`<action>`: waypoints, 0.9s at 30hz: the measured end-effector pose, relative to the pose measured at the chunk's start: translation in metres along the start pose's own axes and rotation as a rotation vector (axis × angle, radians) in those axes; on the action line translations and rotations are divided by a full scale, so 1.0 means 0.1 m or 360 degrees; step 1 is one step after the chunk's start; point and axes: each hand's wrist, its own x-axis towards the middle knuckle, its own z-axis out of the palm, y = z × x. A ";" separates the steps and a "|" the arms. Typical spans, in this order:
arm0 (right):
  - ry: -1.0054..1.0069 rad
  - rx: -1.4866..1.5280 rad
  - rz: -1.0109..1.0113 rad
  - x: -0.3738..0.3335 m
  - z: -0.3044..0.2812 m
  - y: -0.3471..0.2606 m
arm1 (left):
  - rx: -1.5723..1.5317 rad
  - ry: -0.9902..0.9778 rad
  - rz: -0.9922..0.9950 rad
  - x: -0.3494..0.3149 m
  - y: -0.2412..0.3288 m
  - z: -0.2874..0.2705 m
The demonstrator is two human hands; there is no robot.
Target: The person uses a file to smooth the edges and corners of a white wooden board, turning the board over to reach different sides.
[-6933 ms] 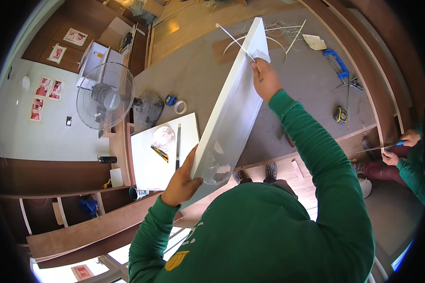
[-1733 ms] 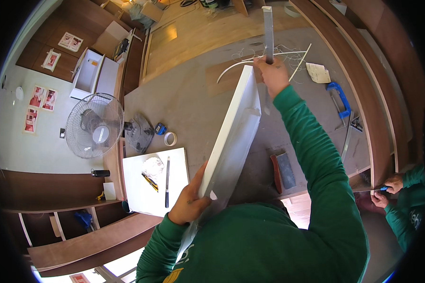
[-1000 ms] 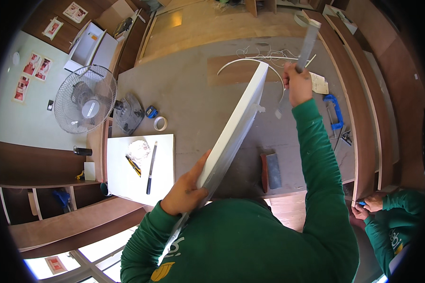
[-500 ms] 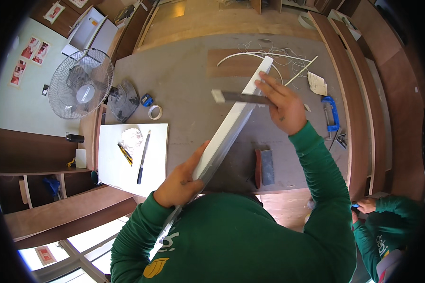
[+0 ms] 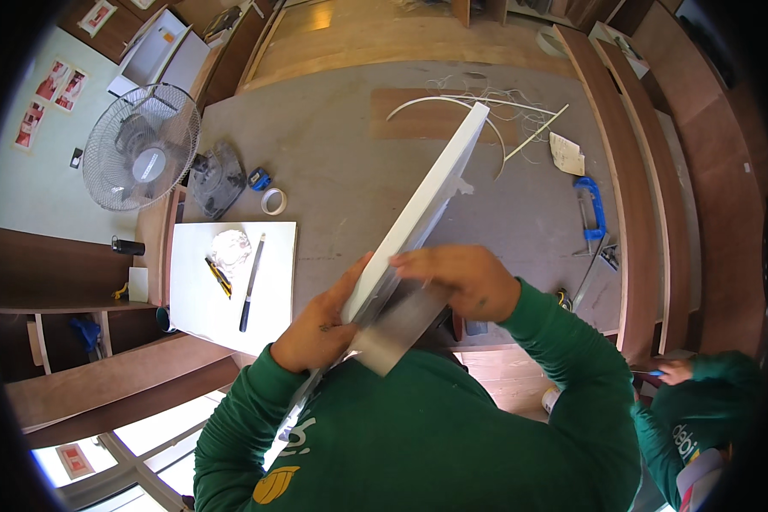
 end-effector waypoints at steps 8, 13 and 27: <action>0.0895 0.0649 0.1036 0.23 -0.68 0.39 | 0.0093 0.0049 0.0041 -0.04 -0.01 0.02; 0.0364 0.0325 0.0589 0.14 -0.24 0.16 | 0.0101 0.0000 -0.0141 -0.05 0.03 -0.02; 0.0150 0.0375 0.0415 -0.19 0.90 -0.36 | 0.0063 -0.0063 -0.0035 -0.04 0.04 -0.03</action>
